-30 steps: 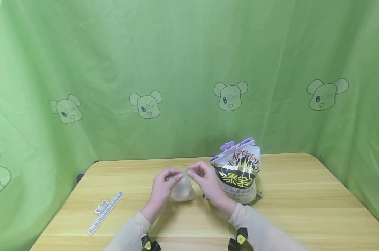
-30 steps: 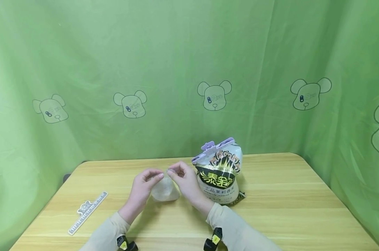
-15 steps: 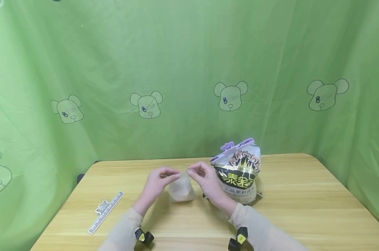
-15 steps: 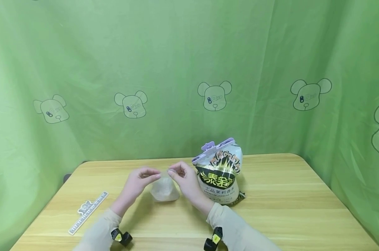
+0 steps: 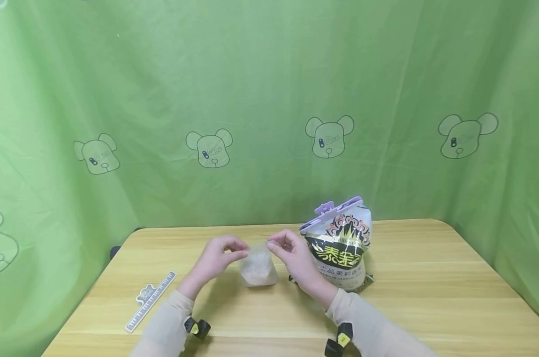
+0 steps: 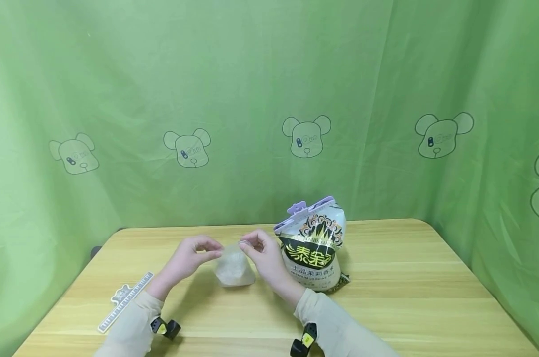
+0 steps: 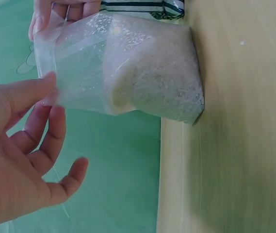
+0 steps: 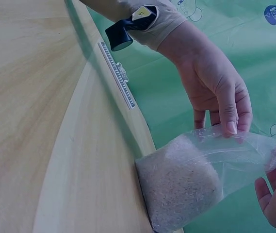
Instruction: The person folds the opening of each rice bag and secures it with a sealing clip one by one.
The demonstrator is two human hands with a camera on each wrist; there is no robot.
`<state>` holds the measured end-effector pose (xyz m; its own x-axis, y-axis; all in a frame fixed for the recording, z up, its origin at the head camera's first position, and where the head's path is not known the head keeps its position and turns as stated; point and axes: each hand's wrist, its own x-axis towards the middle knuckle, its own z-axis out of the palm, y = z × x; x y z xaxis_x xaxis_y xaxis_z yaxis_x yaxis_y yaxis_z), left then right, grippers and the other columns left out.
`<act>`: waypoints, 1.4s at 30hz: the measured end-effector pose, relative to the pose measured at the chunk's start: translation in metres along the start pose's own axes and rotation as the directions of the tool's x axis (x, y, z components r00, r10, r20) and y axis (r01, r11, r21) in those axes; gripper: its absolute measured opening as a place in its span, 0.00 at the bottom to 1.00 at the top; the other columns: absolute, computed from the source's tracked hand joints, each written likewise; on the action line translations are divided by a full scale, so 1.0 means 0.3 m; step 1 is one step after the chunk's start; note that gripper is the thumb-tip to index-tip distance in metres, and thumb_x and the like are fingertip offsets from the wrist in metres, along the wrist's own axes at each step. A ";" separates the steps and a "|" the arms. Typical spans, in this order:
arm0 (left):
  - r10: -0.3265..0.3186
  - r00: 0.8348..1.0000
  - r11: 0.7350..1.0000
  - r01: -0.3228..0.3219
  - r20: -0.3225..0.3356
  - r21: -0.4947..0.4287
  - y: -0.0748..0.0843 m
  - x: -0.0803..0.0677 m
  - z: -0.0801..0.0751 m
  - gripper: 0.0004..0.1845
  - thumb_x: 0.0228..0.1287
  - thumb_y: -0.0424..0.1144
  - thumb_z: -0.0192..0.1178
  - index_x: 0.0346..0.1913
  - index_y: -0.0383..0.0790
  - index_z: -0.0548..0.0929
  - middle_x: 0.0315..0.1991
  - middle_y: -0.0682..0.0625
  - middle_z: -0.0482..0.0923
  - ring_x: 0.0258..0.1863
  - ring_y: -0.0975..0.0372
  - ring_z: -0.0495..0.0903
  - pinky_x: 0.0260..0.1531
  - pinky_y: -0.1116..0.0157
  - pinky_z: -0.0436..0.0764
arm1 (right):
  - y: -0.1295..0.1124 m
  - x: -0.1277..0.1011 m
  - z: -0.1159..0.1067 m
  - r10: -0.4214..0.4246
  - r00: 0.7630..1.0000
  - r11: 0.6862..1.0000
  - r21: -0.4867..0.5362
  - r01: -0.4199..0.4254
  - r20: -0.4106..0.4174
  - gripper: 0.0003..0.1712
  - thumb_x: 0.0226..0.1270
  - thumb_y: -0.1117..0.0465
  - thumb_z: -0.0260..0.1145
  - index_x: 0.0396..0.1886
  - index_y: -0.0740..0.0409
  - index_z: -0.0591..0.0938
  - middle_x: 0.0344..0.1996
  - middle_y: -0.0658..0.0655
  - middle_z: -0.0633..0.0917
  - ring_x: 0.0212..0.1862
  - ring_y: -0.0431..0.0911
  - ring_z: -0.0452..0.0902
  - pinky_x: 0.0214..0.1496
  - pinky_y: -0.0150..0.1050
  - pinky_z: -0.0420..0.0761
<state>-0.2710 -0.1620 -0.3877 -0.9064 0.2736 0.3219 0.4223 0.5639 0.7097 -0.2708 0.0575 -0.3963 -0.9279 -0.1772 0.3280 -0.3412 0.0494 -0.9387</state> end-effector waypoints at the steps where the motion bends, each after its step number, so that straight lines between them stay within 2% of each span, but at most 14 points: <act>1: 0.005 1.000 1.000 -0.005 0.015 -0.013 -0.003 0.000 -0.003 0.08 0.59 0.38 0.67 0.41 0.42 0.86 0.35 0.50 0.87 0.36 0.64 0.82 0.42 0.67 0.81 | 0.000 0.000 0.000 0.002 1.000 1.000 0.000 -0.002 0.001 0.10 0.62 0.67 0.67 0.43 0.64 0.80 0.42 0.63 0.85 0.43 0.40 0.80 0.54 0.30 0.79; 6: -0.016 0.995 0.994 0.027 0.101 -0.108 -0.025 -0.002 -0.017 0.11 0.62 0.35 0.64 0.47 0.38 0.85 0.43 0.44 0.86 0.41 0.59 0.84 0.45 0.68 0.82 | 0.002 0.000 0.000 0.015 1.000 1.000 -0.006 -0.015 0.000 0.10 0.62 0.67 0.68 0.43 0.64 0.81 0.42 0.63 0.86 0.44 0.41 0.80 0.54 0.30 0.79; 10: -0.023 0.990 0.989 0.042 0.140 -0.140 -0.039 -0.005 -0.023 0.13 0.62 0.35 0.63 0.49 0.37 0.84 0.46 0.42 0.86 0.44 0.56 0.84 0.47 0.68 0.82 | 0.005 -0.002 0.001 0.019 1.000 1.000 -0.002 -0.019 0.001 0.10 0.62 0.67 0.68 0.43 0.64 0.81 0.42 0.62 0.86 0.44 0.42 0.80 0.54 0.30 0.79; 16: -0.008 0.983 0.991 0.032 0.184 -0.129 -0.044 -0.010 -0.036 0.14 0.63 0.35 0.62 0.52 0.38 0.83 0.48 0.43 0.85 0.47 0.56 0.83 0.51 0.66 0.81 | 0.007 -0.006 0.004 0.021 1.000 1.000 0.001 -0.021 0.003 0.11 0.62 0.66 0.68 0.43 0.63 0.81 0.42 0.62 0.85 0.45 0.42 0.80 0.55 0.30 0.79; 25: 0.006 0.978 0.998 0.006 0.210 -0.060 -0.023 -0.019 -0.081 0.15 0.62 0.39 0.64 0.52 0.43 0.83 0.47 0.49 0.85 0.46 0.60 0.81 0.57 0.48 0.76 | 0.006 -0.003 0.008 0.010 1.000 1.000 0.005 -0.010 -0.005 0.10 0.62 0.66 0.68 0.43 0.64 0.80 0.42 0.63 0.85 0.43 0.40 0.80 0.53 0.29 0.79; 29: 0.018 0.981 1.000 -0.015 0.193 -0.020 -0.008 -0.024 -0.097 0.17 0.62 0.41 0.65 0.53 0.43 0.82 0.46 0.49 0.85 0.45 0.59 0.81 0.56 0.45 0.74 | -0.001 -0.001 0.007 0.001 1.000 1.000 0.009 0.000 -0.013 0.10 0.62 0.67 0.67 0.43 0.64 0.80 0.42 0.63 0.85 0.43 0.40 0.80 0.53 0.29 0.79; 32: 0.017 0.987 0.999 -0.022 0.161 0.032 -0.005 -0.040 -0.103 0.18 0.63 0.43 0.64 0.55 0.44 0.82 0.47 0.48 0.85 0.45 0.60 0.81 0.54 0.49 0.75 | -0.002 0.000 0.005 -0.002 1.000 1.000 0.012 0.002 -0.012 0.11 0.62 0.67 0.67 0.43 0.65 0.80 0.42 0.63 0.84 0.43 0.40 0.80 0.53 0.29 0.79; 37: -0.003 0.998 0.996 -0.003 0.070 0.085 -0.020 -0.085 -0.117 0.18 0.64 0.44 0.64 0.56 0.43 0.81 0.46 0.49 0.85 0.46 0.59 0.81 0.53 0.49 0.76 | -0.005 -0.003 0.003 -0.009 1.000 1.000 0.015 0.009 -0.015 0.11 0.62 0.66 0.67 0.44 0.66 0.80 0.43 0.63 0.84 0.43 0.39 0.79 0.53 0.28 0.79; 42: -0.015 1.000 0.991 0.016 -0.007 0.131 -0.031 -0.141 -0.158 0.18 0.64 0.43 0.64 0.56 0.47 0.81 0.46 0.54 0.85 0.48 0.58 0.81 0.54 0.45 0.75 | 0.001 0.000 0.003 -0.003 1.000 1.000 0.015 0.003 -0.012 0.11 0.62 0.66 0.67 0.44 0.65 0.80 0.43 0.63 0.84 0.43 0.40 0.79 0.54 0.29 0.79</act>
<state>-0.2374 -0.2157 -0.3781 -0.9127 0.2598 0.3153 0.4058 0.6655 0.6264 -0.2707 0.0567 -0.3967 -0.9287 -0.1656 0.3318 -0.3417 0.0341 -0.9392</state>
